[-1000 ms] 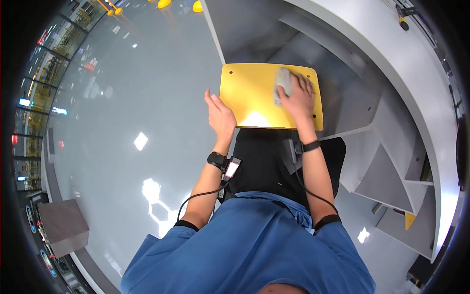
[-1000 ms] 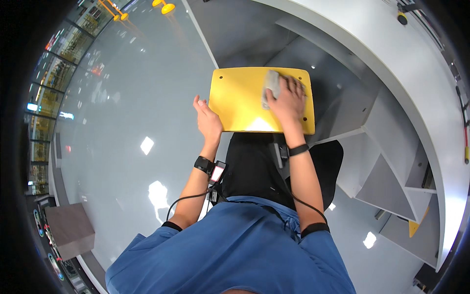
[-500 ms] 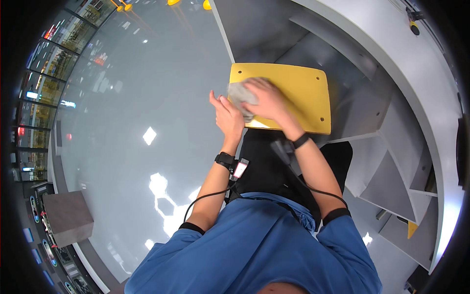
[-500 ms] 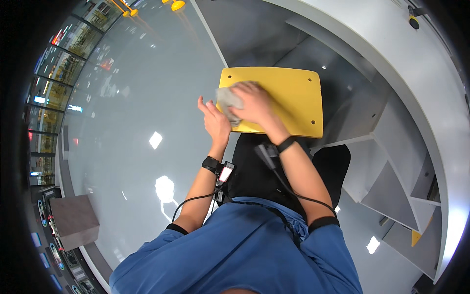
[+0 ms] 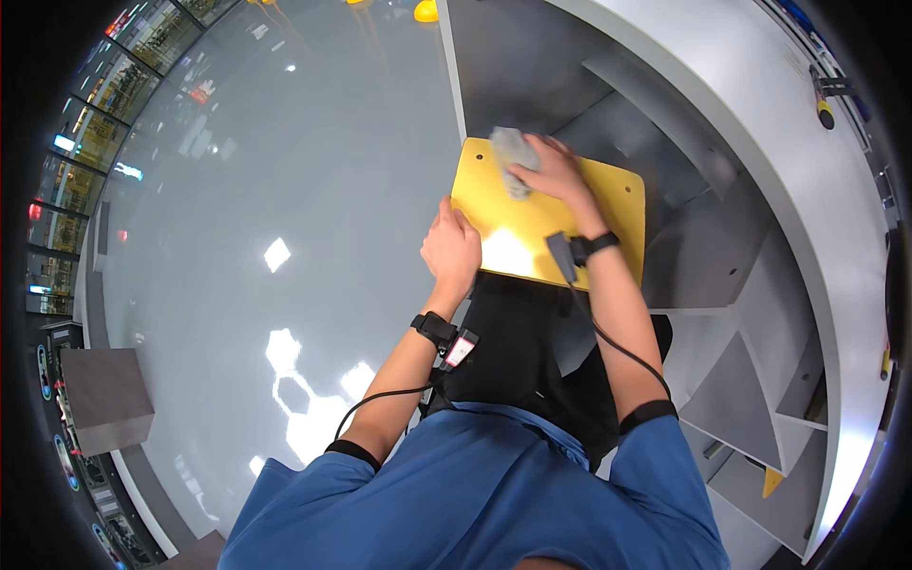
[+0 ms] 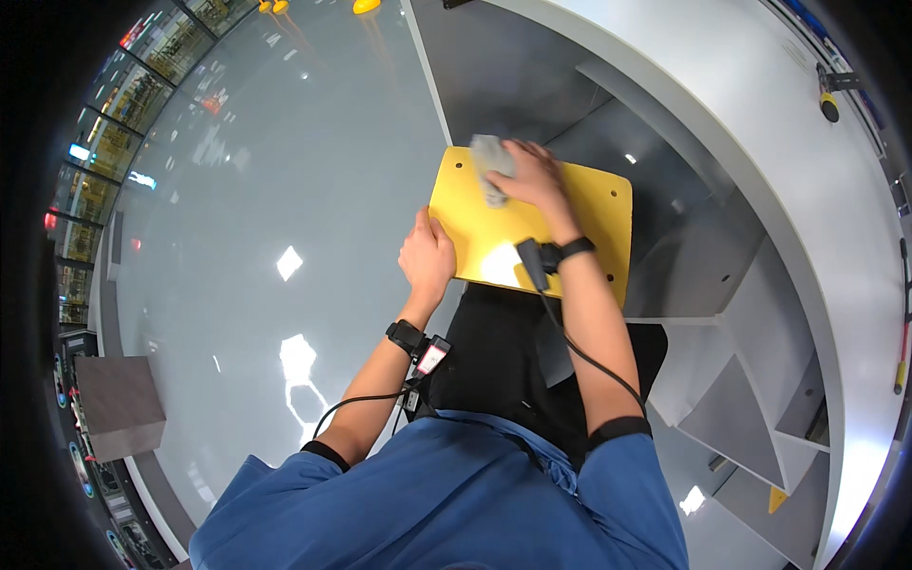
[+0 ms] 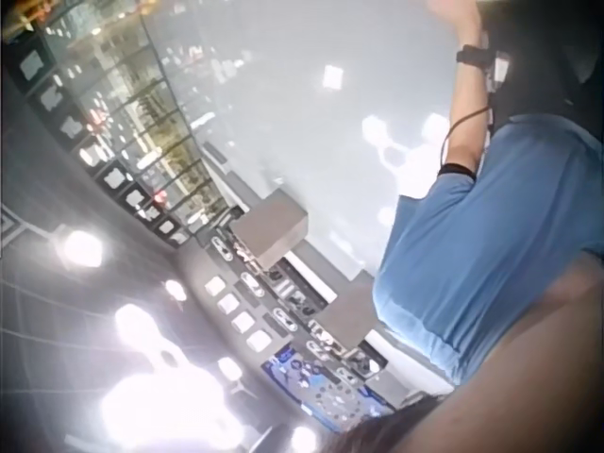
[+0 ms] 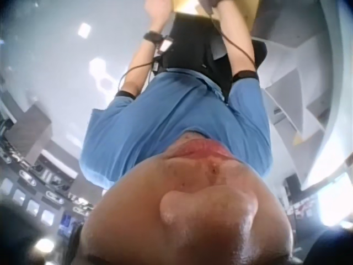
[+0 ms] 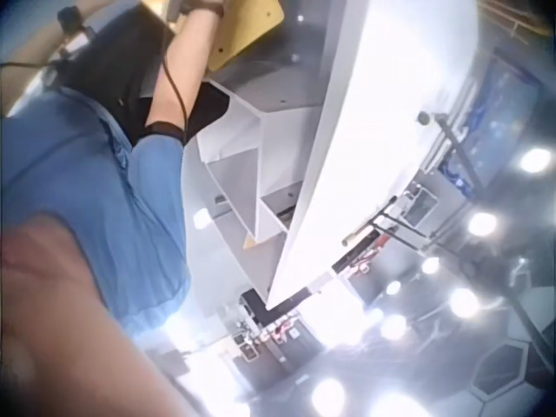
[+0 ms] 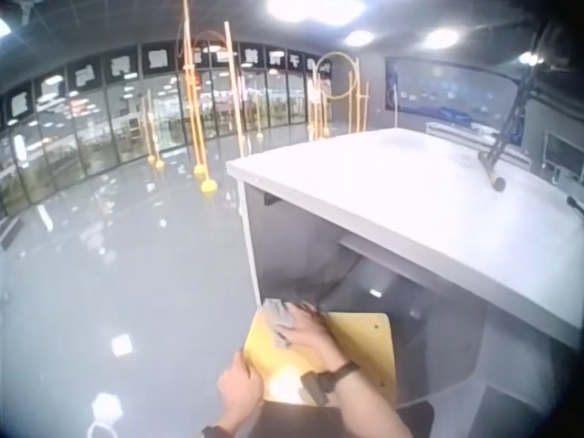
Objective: Cleaning and wiping down a white work table and the underside of its shelf.
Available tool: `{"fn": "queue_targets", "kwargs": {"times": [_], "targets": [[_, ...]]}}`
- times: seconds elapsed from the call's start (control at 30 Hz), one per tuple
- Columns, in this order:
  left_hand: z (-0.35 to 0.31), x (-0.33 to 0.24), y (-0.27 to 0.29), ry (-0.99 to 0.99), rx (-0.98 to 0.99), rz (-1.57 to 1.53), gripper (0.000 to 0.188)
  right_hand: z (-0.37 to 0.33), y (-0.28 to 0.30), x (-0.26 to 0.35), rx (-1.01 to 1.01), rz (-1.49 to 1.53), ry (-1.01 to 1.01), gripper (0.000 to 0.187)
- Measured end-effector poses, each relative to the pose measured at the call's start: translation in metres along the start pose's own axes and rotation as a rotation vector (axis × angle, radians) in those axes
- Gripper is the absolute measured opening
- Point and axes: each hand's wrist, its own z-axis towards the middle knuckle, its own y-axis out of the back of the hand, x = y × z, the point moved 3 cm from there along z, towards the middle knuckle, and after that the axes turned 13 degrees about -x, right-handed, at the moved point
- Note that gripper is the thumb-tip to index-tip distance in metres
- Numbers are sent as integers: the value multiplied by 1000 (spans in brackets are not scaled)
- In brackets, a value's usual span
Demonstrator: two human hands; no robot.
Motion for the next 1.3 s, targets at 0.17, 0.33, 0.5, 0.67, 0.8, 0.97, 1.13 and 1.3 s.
{"fn": "queue_targets", "kwargs": {"times": [0.17,0.33,0.5,0.67,0.8,0.97,1.13,1.3], "targets": [[2,-3,-10,-49,-52,50,32,17,-49,73,-9,86,222,66],[5,-1,-12,11,-25,99,31,-1,-41,60,-20,273,298,64],[4,-3,-4,-23,-92,-11,29,-26,23,-16,-270,151,222,59],[6,-1,-8,-27,-55,-18,31,-38,80,-94,-194,-86,-232,72],[4,-2,-10,-19,-41,14,32,-79,83,-97,-324,-58,-171,70],[3,-1,-6,-32,-84,20,34,-152,80,-45,-360,-286,-174,69],[4,-1,-3,17,-111,-25,33,-167,74,-6,-276,-244,-110,65],[5,1,0,12,-137,-151,39,-101,53,-17,-137,-149,-22,65]]}}
